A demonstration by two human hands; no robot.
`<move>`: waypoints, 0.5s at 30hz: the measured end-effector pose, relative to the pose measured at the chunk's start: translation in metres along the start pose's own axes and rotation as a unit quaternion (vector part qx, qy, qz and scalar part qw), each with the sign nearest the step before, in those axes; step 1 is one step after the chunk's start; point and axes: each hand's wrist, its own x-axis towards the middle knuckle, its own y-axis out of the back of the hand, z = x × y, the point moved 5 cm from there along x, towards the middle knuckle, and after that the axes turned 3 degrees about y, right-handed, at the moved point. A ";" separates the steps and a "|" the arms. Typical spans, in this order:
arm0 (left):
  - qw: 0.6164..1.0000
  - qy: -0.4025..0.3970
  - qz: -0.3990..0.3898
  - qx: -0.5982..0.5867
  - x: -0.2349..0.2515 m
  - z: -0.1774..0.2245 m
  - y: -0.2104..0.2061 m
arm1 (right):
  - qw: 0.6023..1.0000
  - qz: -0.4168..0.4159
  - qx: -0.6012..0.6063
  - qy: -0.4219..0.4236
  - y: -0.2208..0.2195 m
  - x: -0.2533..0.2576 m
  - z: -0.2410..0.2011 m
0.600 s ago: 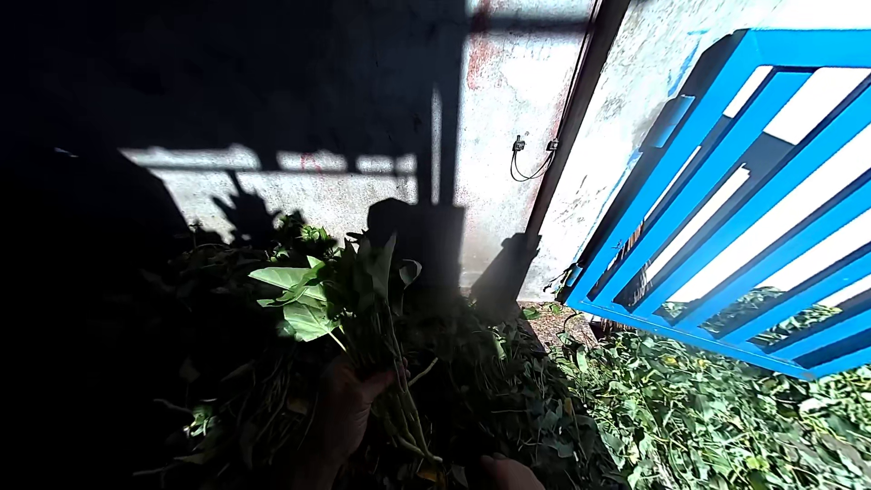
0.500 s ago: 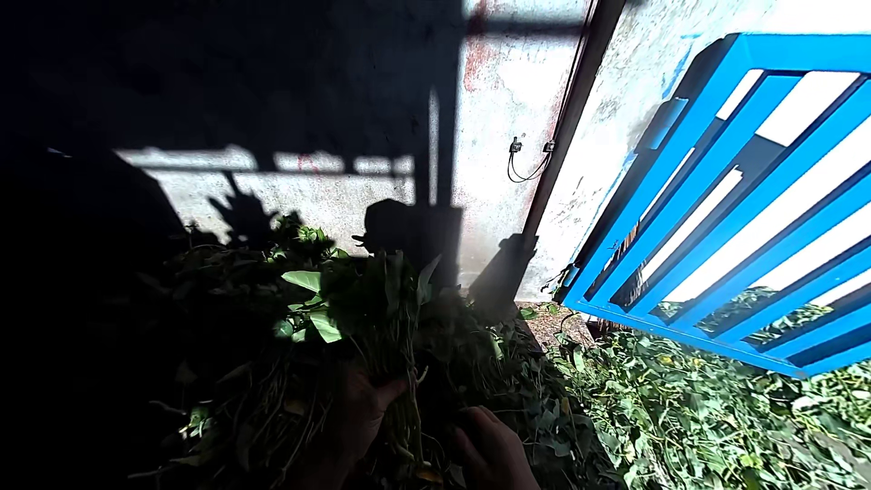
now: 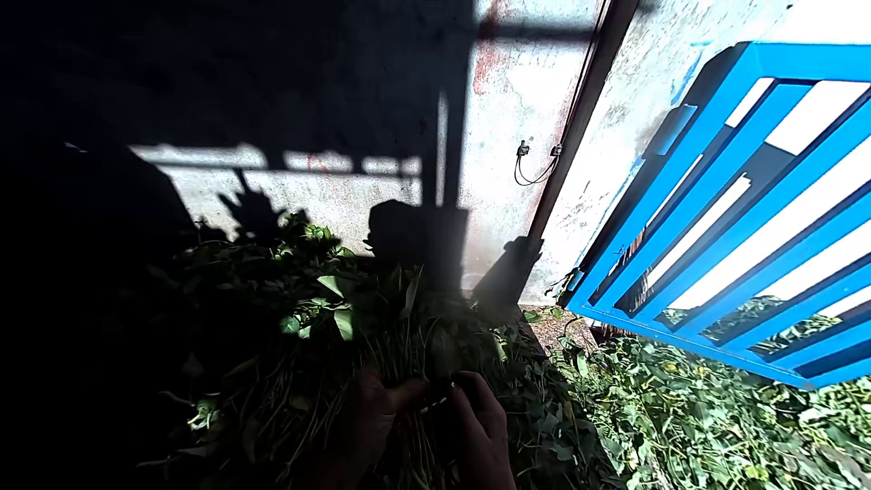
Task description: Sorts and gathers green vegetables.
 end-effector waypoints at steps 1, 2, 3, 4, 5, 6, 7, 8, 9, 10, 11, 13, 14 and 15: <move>1.000 0.019 0.012 -0.012 0.001 -0.001 0.002 | 0.999 0.000 0.043 -0.017 0.001 -0.003 0.001; 0.999 0.039 0.026 -0.026 0.002 -0.002 0.004 | 0.997 -0.007 0.073 -0.021 0.002 -0.005 0.002; 0.997 0.055 0.038 -0.042 0.003 -0.002 0.005 | 0.996 -0.024 0.090 -0.012 0.002 -0.008 0.003; 0.995 0.065 0.047 -0.053 0.003 -0.002 0.006 | 0.994 -0.049 0.094 0.003 0.003 -0.011 0.004; 0.995 0.069 0.053 -0.055 0.002 -0.002 0.006 | 0.994 -0.078 0.080 0.019 0.004 -0.014 0.004; 0.995 0.069 0.055 -0.049 -0.001 -0.001 0.006 | 0.992 -0.107 0.055 0.030 0.006 -0.018 0.003; 0.996 0.071 0.052 -0.034 -0.005 -0.001 0.004 | 0.990 -0.130 0.027 0.037 0.008 -0.020 0.001; 0.996 0.074 0.045 -0.018 -0.010 -0.001 0.000 | 0.989 -0.146 0.004 0.037 0.013 -0.022 -0.001; 0.996 0.075 0.039 -0.009 -0.015 -0.001 -0.003 | 0.987 -0.158 -0.011 0.032 0.019 -0.023 -0.002; 0.997 0.076 0.032 -0.005 -0.019 -0.003 -0.006 | 0.985 -0.170 -0.023 0.026 0.025 -0.025 -0.003; 0.997 0.078 0.023 0.001 -0.022 -0.005 -0.009 | 0.982 -0.183 -0.034 0.023 0.030 -0.027 -0.005; 0.996 0.084 0.008 0.012 -0.028 -0.011 -0.013 | 0.974 -0.215 -0.062 0.028 0.037 -0.033 -0.009; 0.996 0.089 0.003 0.017 -0.030 -0.014 -0.014 | 0.970 -0.230 -0.075 0.032 0.040 -0.035 -0.010; 0.995 0.095 0.000 0.021 -0.031 -0.018 -0.015 | 0.966 -0.243 -0.085 0.035 0.042 -0.038 -0.011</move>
